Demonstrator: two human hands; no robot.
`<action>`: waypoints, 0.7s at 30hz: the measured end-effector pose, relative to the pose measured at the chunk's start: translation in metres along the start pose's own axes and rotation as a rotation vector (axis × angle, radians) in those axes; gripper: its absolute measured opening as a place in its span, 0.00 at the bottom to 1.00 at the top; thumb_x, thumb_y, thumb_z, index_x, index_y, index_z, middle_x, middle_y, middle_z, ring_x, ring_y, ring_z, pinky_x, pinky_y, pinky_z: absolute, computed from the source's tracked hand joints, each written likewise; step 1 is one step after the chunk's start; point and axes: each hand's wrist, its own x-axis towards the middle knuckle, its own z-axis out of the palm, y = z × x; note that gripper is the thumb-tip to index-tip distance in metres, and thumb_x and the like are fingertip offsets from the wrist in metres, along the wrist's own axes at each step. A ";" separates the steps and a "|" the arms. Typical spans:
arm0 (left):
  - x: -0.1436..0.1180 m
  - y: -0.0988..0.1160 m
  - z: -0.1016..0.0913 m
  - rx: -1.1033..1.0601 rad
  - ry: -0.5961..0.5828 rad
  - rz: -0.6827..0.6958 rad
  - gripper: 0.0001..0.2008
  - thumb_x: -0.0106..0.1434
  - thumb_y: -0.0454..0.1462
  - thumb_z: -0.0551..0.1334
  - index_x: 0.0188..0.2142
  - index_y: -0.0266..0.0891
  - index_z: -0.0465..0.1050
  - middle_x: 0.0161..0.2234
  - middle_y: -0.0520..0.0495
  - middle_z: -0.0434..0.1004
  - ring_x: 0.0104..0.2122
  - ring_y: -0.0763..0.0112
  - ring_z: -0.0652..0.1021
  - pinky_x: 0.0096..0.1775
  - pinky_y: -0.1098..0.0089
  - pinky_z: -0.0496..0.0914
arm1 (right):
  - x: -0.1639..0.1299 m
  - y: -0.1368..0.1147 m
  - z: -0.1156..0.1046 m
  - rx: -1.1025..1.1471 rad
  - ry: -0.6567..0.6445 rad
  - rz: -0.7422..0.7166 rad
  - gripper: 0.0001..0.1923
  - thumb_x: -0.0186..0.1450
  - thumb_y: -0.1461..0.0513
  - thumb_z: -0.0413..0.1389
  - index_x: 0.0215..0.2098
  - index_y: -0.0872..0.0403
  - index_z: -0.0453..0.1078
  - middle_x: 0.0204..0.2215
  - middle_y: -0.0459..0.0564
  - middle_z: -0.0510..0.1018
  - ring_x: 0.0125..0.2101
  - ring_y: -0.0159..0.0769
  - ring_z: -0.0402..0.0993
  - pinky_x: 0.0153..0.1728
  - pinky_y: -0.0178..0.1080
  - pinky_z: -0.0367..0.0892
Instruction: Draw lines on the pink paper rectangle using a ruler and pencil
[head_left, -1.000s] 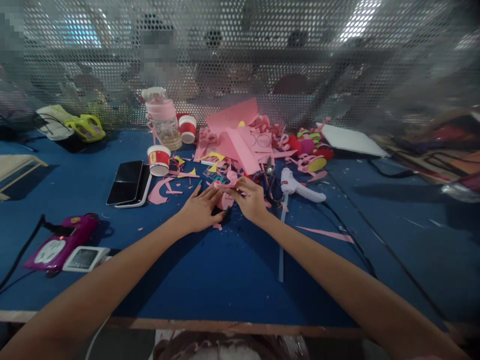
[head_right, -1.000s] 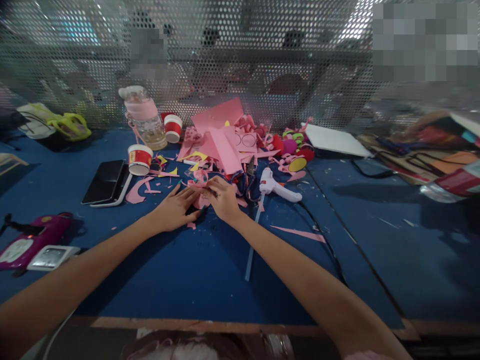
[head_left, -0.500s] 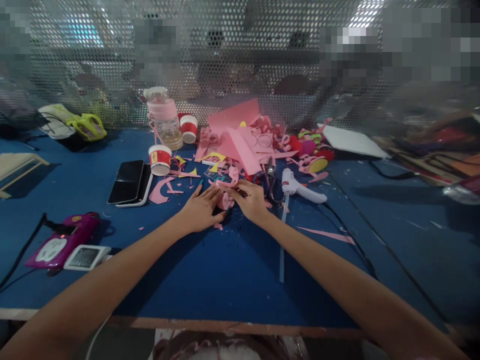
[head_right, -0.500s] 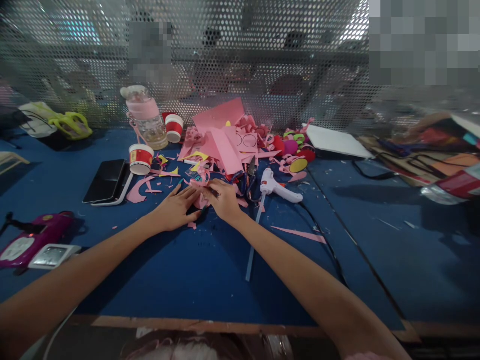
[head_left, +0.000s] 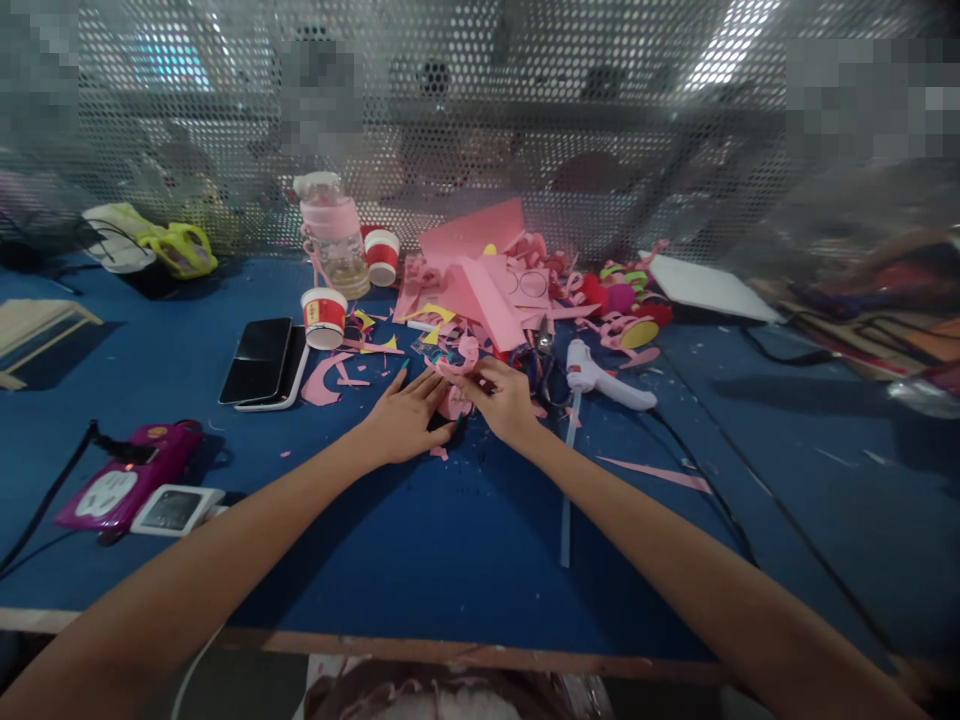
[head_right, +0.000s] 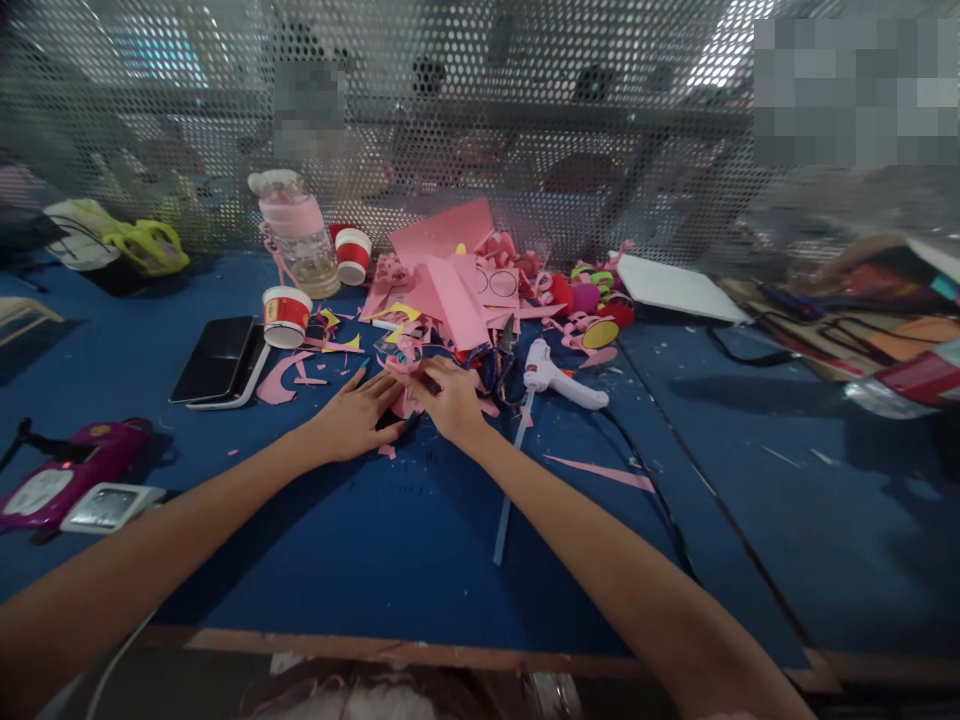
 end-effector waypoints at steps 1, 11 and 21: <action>0.000 0.000 0.000 0.003 0.000 0.002 0.34 0.67 0.48 0.50 0.66 0.28 0.55 0.67 0.33 0.54 0.67 0.52 0.55 0.65 0.47 0.44 | 0.000 0.001 0.000 0.007 -0.002 0.009 0.19 0.65 0.48 0.56 0.29 0.54 0.76 0.25 0.47 0.72 0.25 0.32 0.69 0.28 0.35 0.67; 0.000 0.000 0.001 0.015 0.016 0.018 0.31 0.68 0.49 0.49 0.64 0.31 0.58 0.65 0.33 0.60 0.65 0.51 0.60 0.65 0.46 0.46 | 0.001 0.006 0.000 0.071 -0.035 0.167 0.19 0.58 0.47 0.62 0.31 0.54 0.77 0.32 0.52 0.79 0.31 0.39 0.75 0.31 0.39 0.72; 0.000 0.002 -0.001 0.022 0.006 0.008 0.31 0.67 0.47 0.51 0.63 0.30 0.59 0.65 0.33 0.58 0.67 0.53 0.56 0.65 0.45 0.46 | 0.000 0.009 0.002 0.147 -0.041 0.270 0.24 0.53 0.49 0.66 0.42 0.54 0.74 0.28 0.49 0.81 0.31 0.41 0.80 0.37 0.43 0.74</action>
